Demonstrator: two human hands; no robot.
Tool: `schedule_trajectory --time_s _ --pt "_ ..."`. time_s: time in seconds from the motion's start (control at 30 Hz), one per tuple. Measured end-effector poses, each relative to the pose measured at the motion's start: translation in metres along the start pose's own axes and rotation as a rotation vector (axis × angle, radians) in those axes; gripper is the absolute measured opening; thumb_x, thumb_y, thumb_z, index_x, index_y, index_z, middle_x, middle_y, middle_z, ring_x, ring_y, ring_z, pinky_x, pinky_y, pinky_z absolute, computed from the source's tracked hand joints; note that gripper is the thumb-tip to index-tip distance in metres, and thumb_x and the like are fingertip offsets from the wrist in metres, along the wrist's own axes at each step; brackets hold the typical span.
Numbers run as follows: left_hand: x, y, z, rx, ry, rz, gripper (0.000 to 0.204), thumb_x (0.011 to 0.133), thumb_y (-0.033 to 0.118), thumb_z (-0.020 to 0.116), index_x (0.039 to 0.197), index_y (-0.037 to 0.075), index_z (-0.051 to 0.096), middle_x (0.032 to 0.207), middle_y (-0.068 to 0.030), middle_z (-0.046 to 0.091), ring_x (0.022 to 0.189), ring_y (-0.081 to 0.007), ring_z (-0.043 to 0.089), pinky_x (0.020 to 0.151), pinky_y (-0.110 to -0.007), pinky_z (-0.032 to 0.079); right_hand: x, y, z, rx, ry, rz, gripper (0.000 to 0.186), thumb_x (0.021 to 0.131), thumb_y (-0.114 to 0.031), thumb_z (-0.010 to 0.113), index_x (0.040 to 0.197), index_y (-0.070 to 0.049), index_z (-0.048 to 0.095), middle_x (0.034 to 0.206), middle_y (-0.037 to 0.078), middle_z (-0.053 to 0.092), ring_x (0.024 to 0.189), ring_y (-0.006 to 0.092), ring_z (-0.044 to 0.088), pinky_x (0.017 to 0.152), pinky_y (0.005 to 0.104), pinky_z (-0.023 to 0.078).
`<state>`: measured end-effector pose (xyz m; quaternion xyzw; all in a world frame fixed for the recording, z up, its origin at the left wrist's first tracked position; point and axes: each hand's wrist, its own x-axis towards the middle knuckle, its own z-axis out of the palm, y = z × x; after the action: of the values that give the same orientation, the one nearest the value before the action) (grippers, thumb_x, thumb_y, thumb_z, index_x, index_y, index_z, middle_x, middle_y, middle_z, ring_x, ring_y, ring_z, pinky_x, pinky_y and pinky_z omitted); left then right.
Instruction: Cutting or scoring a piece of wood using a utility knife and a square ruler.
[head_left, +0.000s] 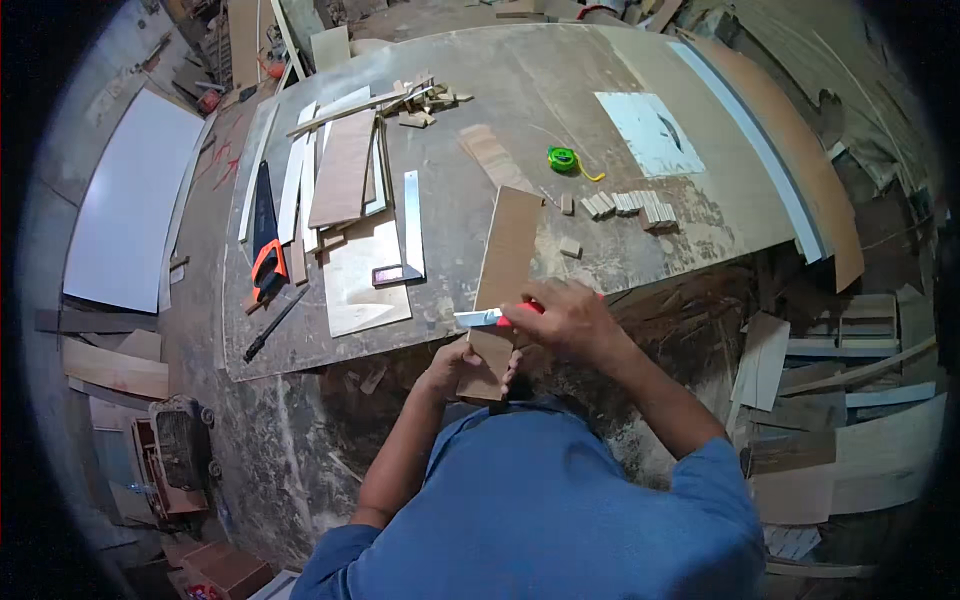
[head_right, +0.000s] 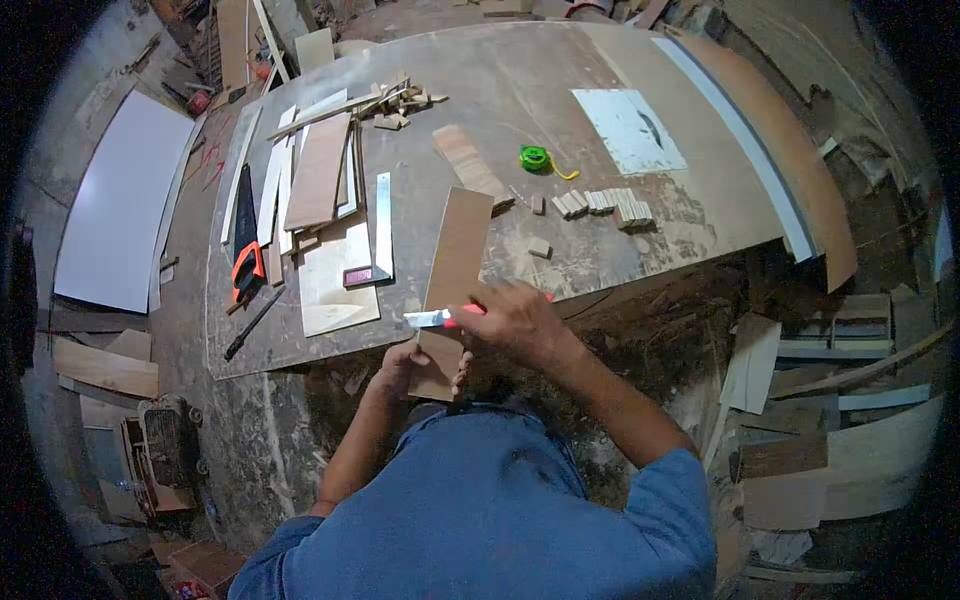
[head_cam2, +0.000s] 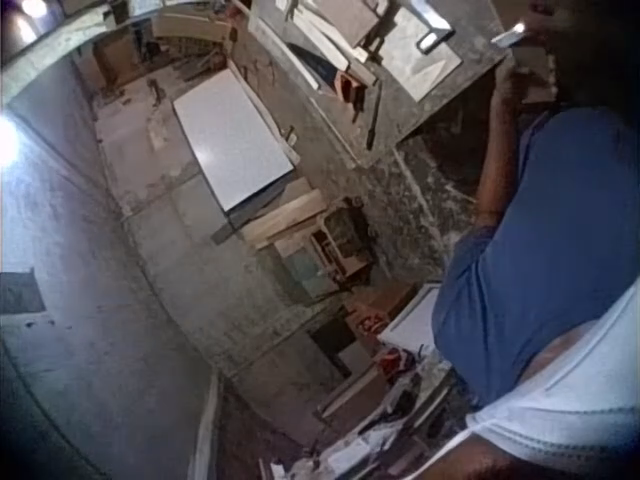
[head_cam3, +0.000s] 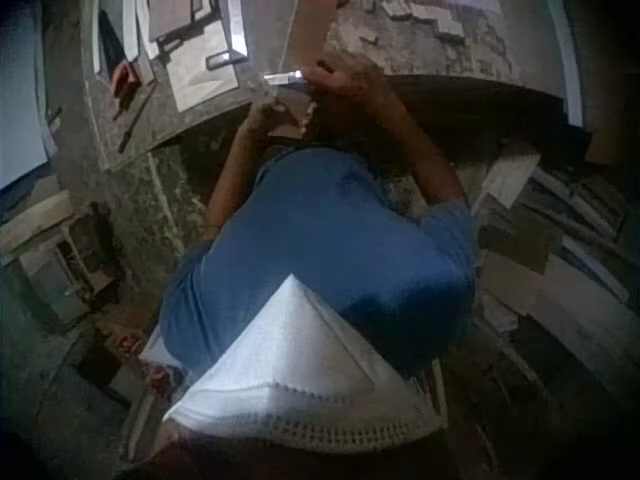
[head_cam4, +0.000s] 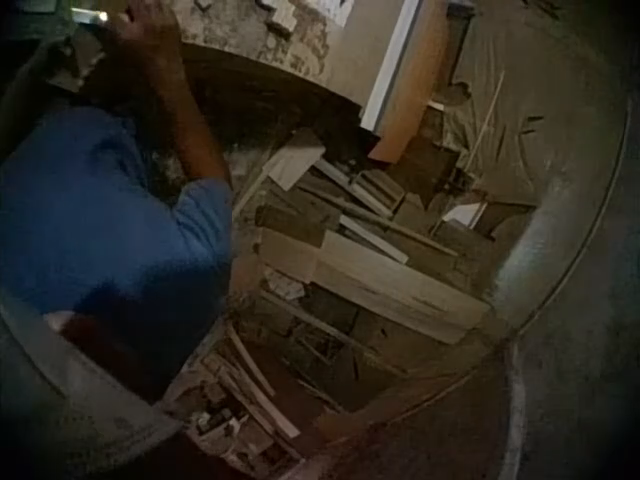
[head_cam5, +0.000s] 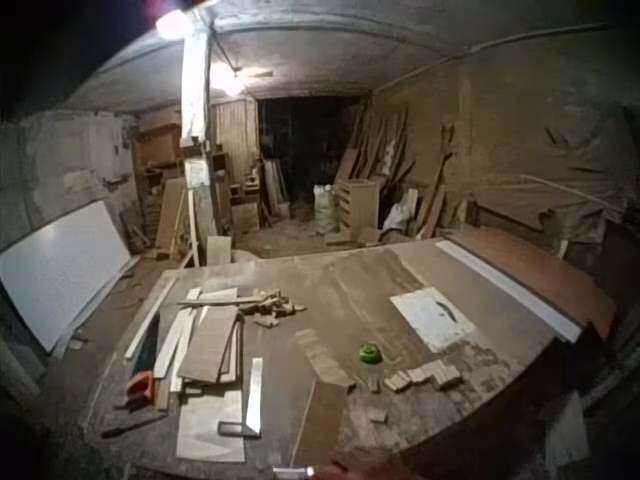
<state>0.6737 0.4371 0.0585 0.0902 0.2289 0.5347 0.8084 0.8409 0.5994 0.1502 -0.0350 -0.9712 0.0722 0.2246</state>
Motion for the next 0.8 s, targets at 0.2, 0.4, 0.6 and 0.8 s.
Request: schedule_trajectory --time_s 0.2,0.4,0.6,0.8 --pt "0.009 0.007 0.024 0.022 -0.109 -0.048 0.098 0.059 0.015 0.058 0.151 0.003 0.024 0.093 -0.0126 0.058 0.078 -0.0233 0.059 0.072 -0.036 0.052 -0.005 0.047 -0.012 -0.078 0.035 0.152 0.026 0.079 -0.023 0.071 0.104 -0.017 0.063 0.089 0.005 0.057 0.076 0.0241 0.062 0.06 0.0361 0.052" --pt "0.011 0.008 0.024 0.094 -0.054 -0.037 0.091 0.065 0.018 0.061 0.149 0.003 0.029 0.094 -0.0133 0.059 0.079 -0.0241 0.06 0.072 -0.036 0.053 -0.007 0.044 -0.011 -0.062 0.062 0.161 0.023 0.082 -0.023 0.07 0.104 -0.017 0.064 0.089 0.006 0.057 0.073 0.0234 0.062 0.058 0.0369 0.052" --pt "0.008 0.008 0.003 0.084 0.026 -0.065 0.079 0.065 0.015 0.059 0.139 -0.001 0.04 0.097 -0.0145 0.062 0.081 -0.0266 0.062 0.075 -0.04 0.053 -0.004 0.04 -0.005 -0.127 0.052 0.03 0.021 0.079 -0.019 0.07 0.1 -0.02 0.065 0.083 0.004 0.058 0.071 0.022 0.062 0.055 0.0339 0.051" --pt "0.002 0.015 0.005 0.152 -0.027 -0.073 0.063 0.069 0.013 0.054 0.13 -0.001 0.045 0.099 -0.0165 0.061 0.083 -0.027 0.062 0.073 -0.043 0.054 0.012 0.074 -0.03 -0.134 0.104 0.314 0.027 0.078 -0.018 0.073 0.104 -0.018 0.064 0.088 0.005 0.06 0.074 0.0237 0.062 0.061 0.037 0.052"
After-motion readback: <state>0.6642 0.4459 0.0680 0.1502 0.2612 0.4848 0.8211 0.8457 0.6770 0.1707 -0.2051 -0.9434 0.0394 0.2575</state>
